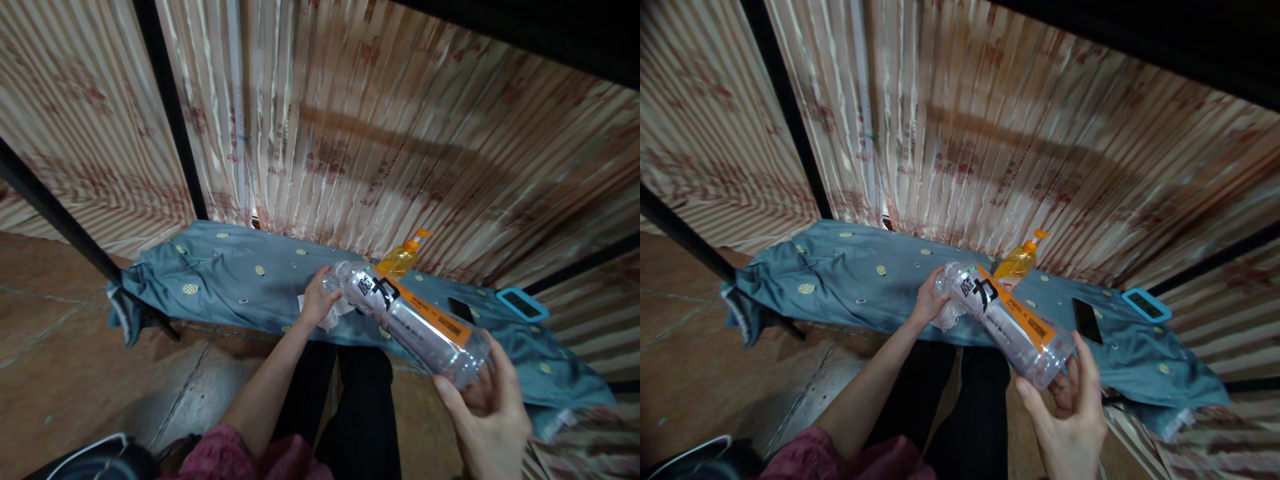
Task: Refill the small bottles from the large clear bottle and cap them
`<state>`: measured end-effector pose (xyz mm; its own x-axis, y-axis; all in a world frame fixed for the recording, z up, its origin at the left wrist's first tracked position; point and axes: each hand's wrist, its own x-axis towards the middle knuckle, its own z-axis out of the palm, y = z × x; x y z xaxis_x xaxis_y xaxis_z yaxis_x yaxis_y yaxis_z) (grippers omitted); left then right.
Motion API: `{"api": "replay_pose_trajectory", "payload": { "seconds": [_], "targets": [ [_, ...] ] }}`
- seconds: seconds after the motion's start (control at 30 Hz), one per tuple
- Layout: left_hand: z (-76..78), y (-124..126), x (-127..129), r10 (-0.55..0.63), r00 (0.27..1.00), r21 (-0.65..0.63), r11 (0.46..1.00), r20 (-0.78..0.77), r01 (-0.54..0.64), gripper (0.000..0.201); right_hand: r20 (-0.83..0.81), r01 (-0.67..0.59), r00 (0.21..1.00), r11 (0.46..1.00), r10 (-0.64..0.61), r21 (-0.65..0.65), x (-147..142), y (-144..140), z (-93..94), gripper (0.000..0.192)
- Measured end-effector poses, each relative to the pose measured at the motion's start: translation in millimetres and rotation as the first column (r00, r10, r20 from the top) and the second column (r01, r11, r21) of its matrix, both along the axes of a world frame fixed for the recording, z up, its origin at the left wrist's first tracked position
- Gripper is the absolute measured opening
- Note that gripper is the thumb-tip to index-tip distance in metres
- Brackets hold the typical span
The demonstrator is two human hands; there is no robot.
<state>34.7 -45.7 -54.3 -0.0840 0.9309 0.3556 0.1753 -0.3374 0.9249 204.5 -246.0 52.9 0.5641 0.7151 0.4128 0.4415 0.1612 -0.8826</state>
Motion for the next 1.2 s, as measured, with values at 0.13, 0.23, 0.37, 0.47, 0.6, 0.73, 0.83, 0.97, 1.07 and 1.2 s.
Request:
{"api": "replay_pose_trajectory", "payload": {
  "seconds": [0.13, 0.23, 0.37, 0.47, 0.6, 0.73, 0.83, 0.97, 1.07, 1.2],
  "targets": [
    [-0.1, -0.3, 0.1, 0.002, 1.000, 0.012, 1.000, -0.001, -0.002, 0.057, 0.004, 0.000, 1.000, 1.000, 0.000, -0.006, -0.1, 0.0, 0.1, 0.098],
    [0.0, -0.3, 0.4, 0.007, 1.000, 0.013, 1.000, -0.001, -0.007, 0.056, -0.011, -0.001, 1.000, 1.000, 0.001, 0.000, 0.4, -0.5, -0.5, 0.097],
    [0.4, -0.1, 0.5, 0.009, 1.000, 0.022, 1.000, -0.007, -0.009, 0.057, 0.013, 0.005, 1.000, 1.000, -0.005, 0.010, 0.7, 0.3, -0.6, 0.093],
    [0.1, 0.3, 0.2, 0.011, 1.000, 0.024, 1.000, -0.011, -0.010, 0.056, -0.003, 0.002, 1.000, 1.000, -0.002, 0.006, 0.0, 1.5, 1.1, 0.095],
    [-2.1, 1.1, -0.2, -0.003, 1.000, 0.020, 1.000, -0.001, 0.003, 0.056, -0.018, 0.016, 1.000, 1.000, -0.016, -0.003, -1.4, 1.7, 4.4, 0.099],
    [-4.1, 1.7, 0.2, -0.005, 1.000, 0.023, 1.000, 0.007, 0.005, 0.057, -0.003, 0.014, 1.000, 1.000, -0.014, 0.002, -1.1, 1.6, 4.1, 0.098],
    [-4.0, 1.5, 0.8, 0.005, 1.000, 0.027, 1.000, 0.002, -0.005, 0.057, 0.010, 0.014, 1.000, 1.000, -0.014, -0.004, -0.4, 1.9, 2.8, 0.096],
    [-3.0, 0.9, 0.9, 0.009, 1.000, 0.021, 1.000, 0.004, -0.009, 0.056, 0.022, 0.031, 0.999, 0.999, -0.031, -0.008, -0.3, 2.0, 4.0, 0.097],
    [-2.9, 0.8, 0.3, -0.007, 1.000, 0.015, 1.000, 0.009, 0.006, 0.056, 0.044, 0.040, 0.998, 0.999, -0.040, -0.005, -0.7, 1.8, 5.5, 0.098],
    [-2.9, 0.8, -0.2, -0.003, 1.000, 0.004, 1.000, 0.009, 0.003, 0.057, 0.024, 0.036, 0.999, 0.999, -0.036, -0.013, -1.2, 1.6, 5.5, 0.097]
  ]
}}
